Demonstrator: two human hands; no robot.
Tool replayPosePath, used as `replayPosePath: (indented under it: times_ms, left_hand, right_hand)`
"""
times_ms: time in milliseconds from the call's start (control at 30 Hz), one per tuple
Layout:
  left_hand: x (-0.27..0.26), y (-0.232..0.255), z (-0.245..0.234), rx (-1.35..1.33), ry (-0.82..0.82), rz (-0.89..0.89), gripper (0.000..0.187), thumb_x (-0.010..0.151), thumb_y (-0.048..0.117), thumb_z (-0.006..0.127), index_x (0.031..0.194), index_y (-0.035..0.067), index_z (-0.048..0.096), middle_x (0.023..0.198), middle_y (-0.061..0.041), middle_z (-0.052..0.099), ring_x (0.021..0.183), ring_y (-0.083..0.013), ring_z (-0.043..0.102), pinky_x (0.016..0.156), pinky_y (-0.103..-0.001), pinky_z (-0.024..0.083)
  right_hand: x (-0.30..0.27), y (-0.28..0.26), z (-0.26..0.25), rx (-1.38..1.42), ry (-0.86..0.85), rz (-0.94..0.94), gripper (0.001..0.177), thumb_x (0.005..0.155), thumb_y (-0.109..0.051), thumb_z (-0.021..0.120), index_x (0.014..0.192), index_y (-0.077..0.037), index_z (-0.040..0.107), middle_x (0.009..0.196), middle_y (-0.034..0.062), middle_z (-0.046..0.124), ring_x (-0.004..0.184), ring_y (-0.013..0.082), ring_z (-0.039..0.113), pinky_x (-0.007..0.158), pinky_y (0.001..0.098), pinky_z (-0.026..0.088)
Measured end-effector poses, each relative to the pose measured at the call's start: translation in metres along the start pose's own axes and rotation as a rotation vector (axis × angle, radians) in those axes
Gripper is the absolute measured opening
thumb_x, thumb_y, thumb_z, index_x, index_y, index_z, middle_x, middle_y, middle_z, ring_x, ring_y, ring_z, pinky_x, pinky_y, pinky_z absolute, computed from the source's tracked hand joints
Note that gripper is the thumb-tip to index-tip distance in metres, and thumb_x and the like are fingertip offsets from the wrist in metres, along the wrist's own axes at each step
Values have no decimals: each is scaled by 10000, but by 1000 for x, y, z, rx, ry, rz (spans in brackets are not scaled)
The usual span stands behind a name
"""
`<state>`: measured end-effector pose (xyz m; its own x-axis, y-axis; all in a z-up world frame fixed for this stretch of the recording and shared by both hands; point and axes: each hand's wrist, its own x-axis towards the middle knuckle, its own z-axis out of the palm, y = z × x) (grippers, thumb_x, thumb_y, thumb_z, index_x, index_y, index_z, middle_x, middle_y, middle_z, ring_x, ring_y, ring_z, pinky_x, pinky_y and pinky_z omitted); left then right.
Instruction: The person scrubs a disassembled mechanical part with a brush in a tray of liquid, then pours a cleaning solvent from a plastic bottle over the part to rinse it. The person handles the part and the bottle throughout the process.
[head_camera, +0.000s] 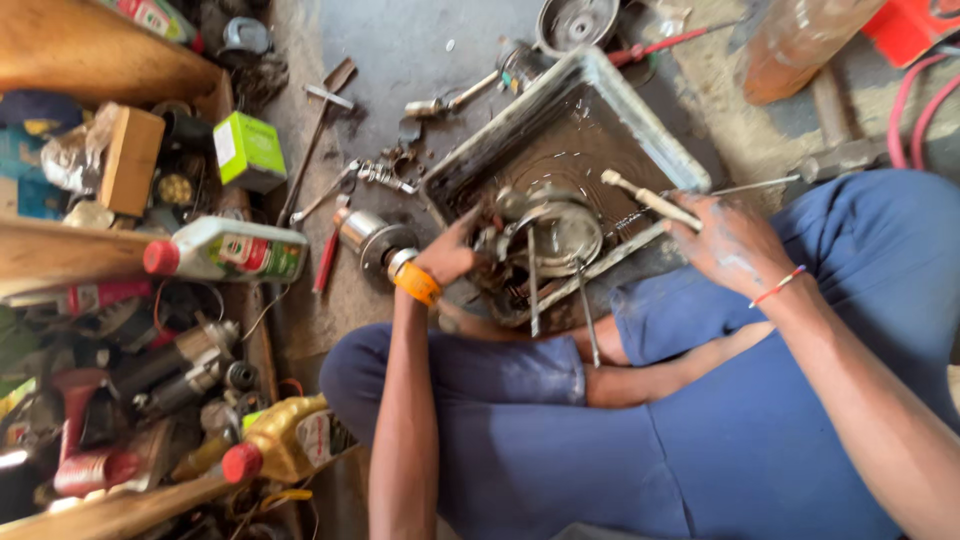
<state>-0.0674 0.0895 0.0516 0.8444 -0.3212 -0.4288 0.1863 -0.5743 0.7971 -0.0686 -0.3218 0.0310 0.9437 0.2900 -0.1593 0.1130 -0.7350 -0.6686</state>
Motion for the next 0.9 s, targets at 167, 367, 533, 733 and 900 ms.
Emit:
replayPosePath:
  times_ms: [167, 367, 533, 733, 900]
  left_hand:
    - [8, -6, 3, -11, -69, -57, 996, 720, 221, 774, 1539, -44, 273, 1593, -266, 355, 1472, -346, 340, 1198, -396, 309]
    - [8, 36, 11, 40, -20, -67, 1188, 637, 438, 907, 1541, 6, 270, 1522, -225, 471, 1414, -318, 431, 1157, -389, 340]
    - [15, 51, 22, 266, 136, -84, 1021, 599, 526, 887, 1395, -1, 524, 1312, -208, 677, 1225, -328, 644, 1055, -399, 488]
    - [30, 41, 20, 343, 186, -85, 863, 661, 505, 869, 1261, -49, 591, 1214, -267, 691, 1150, -376, 672, 980, -417, 519]
    - [29, 36, 23, 239, 234, -10, 729, 621, 429, 836, 1183, -9, 684, 1117, -256, 741, 1061, -385, 716, 933, -431, 548]
  right_hand:
    - [0, 3, -4, -7, 53, -96, 525, 930, -365, 642, 1336, -33, 636, 1140, 271, 698, 1019, 455, 668, 884, 508, 537]
    - [2, 15, 5, -40, 64, -43, 527, 919, -359, 645, 1339, -39, 644, 1127, 265, 708, 1024, 455, 664, 888, 517, 528]
    - [-6, 14, -6, -32, 146, -156, 527, 942, -344, 645, 1311, 33, 636, 1055, 263, 727, 981, 432, 689, 873, 494, 538]
    - [-18, 9, -37, 40, 123, 17, 485, 950, -325, 645, 1302, 9, 663, 989, 209, 738, 873, 331, 703, 804, 435, 547]
    - [-20, 16, -61, 899, 145, 257, 415, 1026, -295, 600, 1347, -33, 627, 1057, 74, 678, 920, 172, 658, 759, 341, 523]
